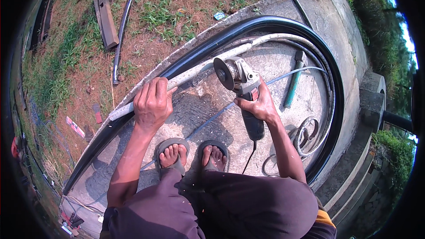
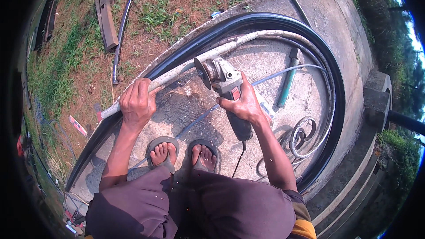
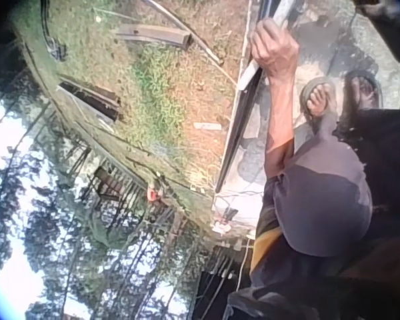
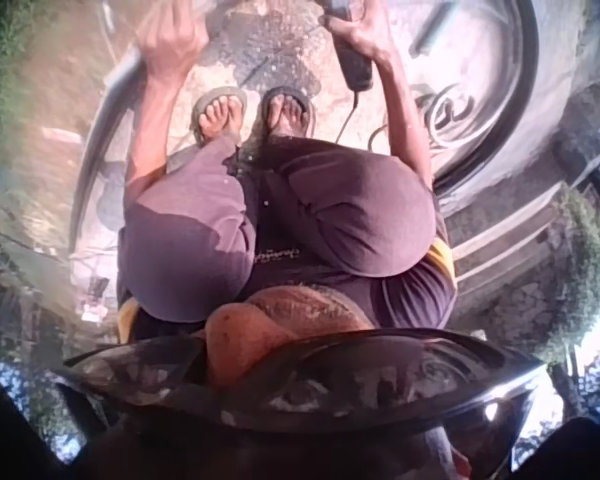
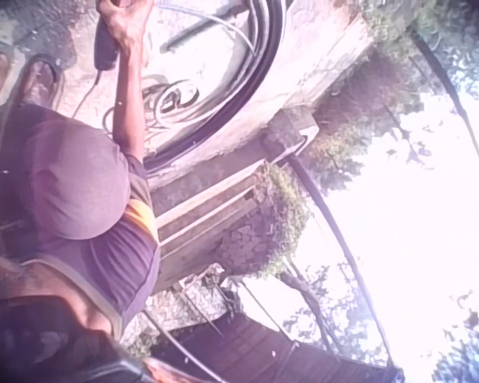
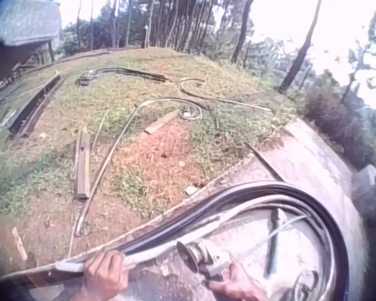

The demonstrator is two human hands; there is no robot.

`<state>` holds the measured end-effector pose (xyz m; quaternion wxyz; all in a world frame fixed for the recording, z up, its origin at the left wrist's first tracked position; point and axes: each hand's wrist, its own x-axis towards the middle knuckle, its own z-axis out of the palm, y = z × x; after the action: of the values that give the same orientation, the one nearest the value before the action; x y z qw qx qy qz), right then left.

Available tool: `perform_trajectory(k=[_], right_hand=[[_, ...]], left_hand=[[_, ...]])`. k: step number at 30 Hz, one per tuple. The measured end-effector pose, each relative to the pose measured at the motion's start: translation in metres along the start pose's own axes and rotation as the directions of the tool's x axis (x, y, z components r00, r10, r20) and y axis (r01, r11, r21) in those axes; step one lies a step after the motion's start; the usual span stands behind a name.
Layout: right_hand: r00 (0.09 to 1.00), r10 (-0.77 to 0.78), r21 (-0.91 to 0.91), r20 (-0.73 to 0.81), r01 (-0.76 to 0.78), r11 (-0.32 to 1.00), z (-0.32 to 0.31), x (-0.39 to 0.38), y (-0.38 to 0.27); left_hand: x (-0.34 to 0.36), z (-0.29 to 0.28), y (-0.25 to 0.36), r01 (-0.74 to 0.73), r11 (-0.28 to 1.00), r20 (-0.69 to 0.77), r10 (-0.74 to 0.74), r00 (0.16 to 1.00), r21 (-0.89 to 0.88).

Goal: The person prepares and welds a metal frame by positioning curved and straight metal rods, checking the alignment, and using a welding tool to join the components together. They use an angle grinder to cut or smooth metal pieces and wear eye protection during the welding process.

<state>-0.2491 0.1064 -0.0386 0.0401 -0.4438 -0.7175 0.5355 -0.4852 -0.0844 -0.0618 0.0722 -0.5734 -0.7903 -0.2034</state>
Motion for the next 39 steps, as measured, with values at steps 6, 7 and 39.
perform_trajectory(k=[6,7,39], right_hand=[[1.000,-0.025,-0.051,-0.004,0.025,0.998,0.001,0.001,0.005],[0.999,-0.045,-0.067,0.001,0.045,0.997,0.002,0.002,0.005],[0.999,-0.037,-0.073,-0.030,0.035,0.997,0.010,0.006,0.013]], left_hand=[[0.001,-0.002,0.002,0.005,1.000,-0.006,-0.005,1.000,-0.018],[0.001,-0.002,0.002,0.010,1.000,-0.002,-0.010,1.000,-0.016],[-0.005,0.004,-0.002,-0.032,0.999,-0.021,0.033,0.999,0.029]])
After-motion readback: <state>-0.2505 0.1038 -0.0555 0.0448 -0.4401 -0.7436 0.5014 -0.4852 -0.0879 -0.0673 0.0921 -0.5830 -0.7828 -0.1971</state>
